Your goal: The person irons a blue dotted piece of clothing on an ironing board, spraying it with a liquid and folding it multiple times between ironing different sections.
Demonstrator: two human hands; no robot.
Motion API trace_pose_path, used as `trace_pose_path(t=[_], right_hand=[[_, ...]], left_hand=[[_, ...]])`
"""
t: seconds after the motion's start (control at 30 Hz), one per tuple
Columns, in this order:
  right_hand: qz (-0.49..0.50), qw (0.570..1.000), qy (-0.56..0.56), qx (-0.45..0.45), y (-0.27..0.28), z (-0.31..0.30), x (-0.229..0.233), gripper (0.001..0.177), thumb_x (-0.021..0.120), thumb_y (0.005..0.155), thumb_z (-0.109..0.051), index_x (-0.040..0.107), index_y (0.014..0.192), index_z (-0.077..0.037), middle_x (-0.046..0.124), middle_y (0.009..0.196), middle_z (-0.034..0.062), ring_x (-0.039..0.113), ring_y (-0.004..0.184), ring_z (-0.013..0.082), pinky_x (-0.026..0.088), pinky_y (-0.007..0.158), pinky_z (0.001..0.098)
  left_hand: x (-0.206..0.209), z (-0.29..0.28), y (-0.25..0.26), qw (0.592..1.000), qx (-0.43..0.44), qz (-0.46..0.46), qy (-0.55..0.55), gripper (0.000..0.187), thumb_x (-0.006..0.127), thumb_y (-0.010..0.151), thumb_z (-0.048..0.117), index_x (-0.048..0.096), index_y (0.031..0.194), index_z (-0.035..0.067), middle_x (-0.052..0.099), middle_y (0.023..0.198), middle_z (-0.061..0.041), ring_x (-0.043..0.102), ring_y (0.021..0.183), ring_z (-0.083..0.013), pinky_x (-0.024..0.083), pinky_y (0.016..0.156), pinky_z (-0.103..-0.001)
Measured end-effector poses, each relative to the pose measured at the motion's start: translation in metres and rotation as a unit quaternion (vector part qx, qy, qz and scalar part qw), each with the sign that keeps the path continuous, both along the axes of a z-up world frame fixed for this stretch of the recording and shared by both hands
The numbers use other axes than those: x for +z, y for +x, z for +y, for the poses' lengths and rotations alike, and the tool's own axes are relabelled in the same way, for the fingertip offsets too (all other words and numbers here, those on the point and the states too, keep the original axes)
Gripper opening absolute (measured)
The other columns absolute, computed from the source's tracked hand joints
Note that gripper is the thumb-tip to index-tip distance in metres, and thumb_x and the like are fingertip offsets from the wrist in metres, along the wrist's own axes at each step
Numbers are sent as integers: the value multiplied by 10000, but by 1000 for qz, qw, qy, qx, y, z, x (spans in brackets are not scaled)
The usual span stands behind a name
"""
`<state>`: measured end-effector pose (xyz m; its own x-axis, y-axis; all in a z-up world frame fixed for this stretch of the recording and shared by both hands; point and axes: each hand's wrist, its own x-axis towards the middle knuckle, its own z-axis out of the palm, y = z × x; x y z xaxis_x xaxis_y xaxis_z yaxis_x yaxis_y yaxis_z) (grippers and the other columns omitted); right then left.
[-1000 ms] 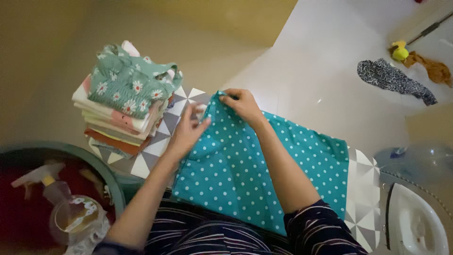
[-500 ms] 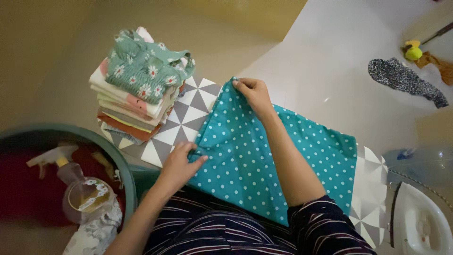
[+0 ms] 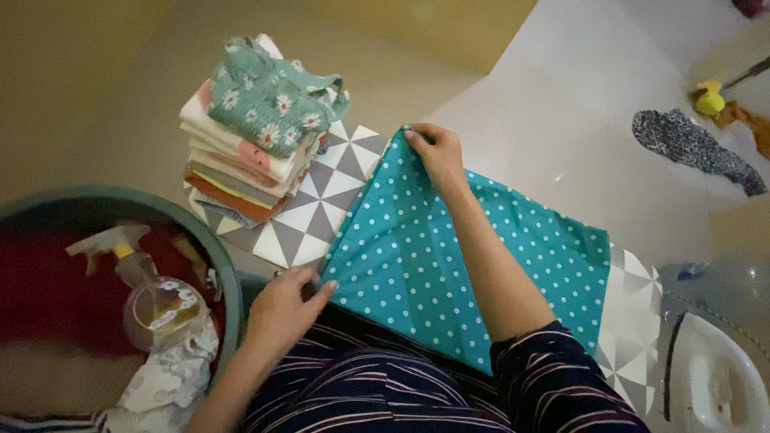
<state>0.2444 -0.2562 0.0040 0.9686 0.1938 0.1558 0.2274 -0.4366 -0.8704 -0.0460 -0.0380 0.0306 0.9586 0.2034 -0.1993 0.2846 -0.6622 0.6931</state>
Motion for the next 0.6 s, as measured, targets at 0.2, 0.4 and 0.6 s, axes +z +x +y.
trace_pose_path(t=[0.2,0.4,0.6], right_hand=[[-59,995,77,-13,12,4,-14,229,750,913,-181,755,1057,-3,751,911,51,650,825,110,532,771,268],[-216,972,77,-47,-1,9,-5,123,690,1002,-128,700,1033,-10,686,949,40,608,898,115,498,844,263],[-249,920,256,-161,-20,10,12,86,564,1087,-137,573,1106,-54,569,902,-24,521,804,66,463,725,227]], left_hand=[[-1,-11,-8,992,12,-127,-4,293,775,844,298,618,821,52,635,813,-105,660,712,-289,513,650,-401],[-15,-21,-8,973,52,-110,-196,238,764,887,151,564,895,23,706,925,-153,704,774,-248,562,680,-354],[-9,-43,-23,930,-96,-274,-223,199,729,885,34,633,1060,35,751,1121,-146,750,861,-164,592,738,-272]])
